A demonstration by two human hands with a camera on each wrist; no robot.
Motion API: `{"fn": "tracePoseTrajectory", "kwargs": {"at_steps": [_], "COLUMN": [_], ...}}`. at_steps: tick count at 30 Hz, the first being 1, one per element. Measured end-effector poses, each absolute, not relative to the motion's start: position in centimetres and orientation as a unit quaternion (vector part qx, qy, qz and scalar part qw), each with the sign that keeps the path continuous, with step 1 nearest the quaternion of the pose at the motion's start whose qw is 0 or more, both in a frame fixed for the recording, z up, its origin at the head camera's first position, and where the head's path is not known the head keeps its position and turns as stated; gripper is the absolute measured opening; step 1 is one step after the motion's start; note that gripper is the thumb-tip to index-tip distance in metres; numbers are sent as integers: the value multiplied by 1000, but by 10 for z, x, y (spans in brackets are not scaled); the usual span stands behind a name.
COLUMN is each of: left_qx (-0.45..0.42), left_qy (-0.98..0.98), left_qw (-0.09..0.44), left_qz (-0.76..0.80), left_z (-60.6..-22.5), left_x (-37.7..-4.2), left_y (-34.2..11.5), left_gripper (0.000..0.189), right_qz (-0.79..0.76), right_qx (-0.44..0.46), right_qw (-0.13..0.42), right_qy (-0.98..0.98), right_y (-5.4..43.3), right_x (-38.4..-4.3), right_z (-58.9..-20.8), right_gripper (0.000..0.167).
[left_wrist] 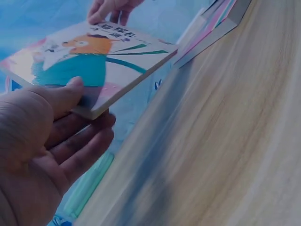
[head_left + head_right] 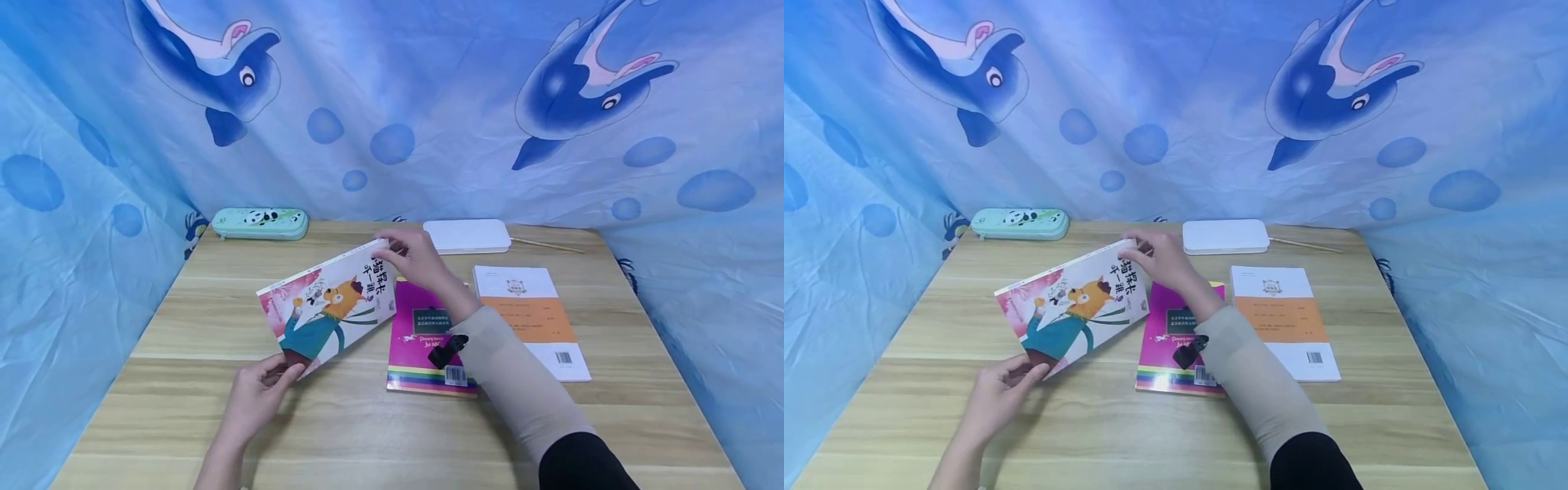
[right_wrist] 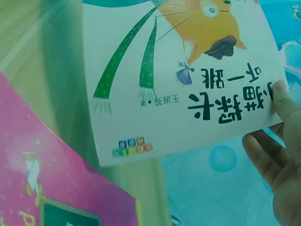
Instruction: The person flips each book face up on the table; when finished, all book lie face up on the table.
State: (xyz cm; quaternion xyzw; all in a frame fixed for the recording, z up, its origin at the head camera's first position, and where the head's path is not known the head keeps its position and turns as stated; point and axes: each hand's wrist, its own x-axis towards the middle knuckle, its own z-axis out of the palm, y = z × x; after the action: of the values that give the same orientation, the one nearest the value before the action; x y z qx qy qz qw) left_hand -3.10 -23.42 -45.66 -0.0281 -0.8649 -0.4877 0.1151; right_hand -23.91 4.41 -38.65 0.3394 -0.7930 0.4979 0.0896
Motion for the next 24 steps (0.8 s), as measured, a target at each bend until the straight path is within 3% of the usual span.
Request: {"fn": "tracePoseTrajectory", "kwargs": {"at_steps": [5, 9, 14, 19, 24], "left_qx": [18, 63, 82, 81, 95], "left_qy": [-819, -796, -812, -850, -884], "left_qw": [38, 17, -6, -14, 23], "left_qz": [-573, -602, -577, -520, -457], "left_z": [-455, -458, -462, -462, -462], "left_x": [-30, -33, -35, -36, -39], "left_y": [-231, -232, -235, -236, -237], "left_gripper": [35, 59, 77, 74, 52], "right_qz": [508, 495, 483, 462, 439], "right_qx": [279, 238, 231, 228, 223], "right_qw": [42, 5, -56, -103, -119], "right_qy": [-814, -835, -843, -851, -862], "right_y": [36, 27, 19, 16, 16], "right_x": [-243, -246, -247, -246, -243], "right_z": [-400, -417, -438, -460, -467], "right_gripper": [35, 41, 50, 55, 52]}}
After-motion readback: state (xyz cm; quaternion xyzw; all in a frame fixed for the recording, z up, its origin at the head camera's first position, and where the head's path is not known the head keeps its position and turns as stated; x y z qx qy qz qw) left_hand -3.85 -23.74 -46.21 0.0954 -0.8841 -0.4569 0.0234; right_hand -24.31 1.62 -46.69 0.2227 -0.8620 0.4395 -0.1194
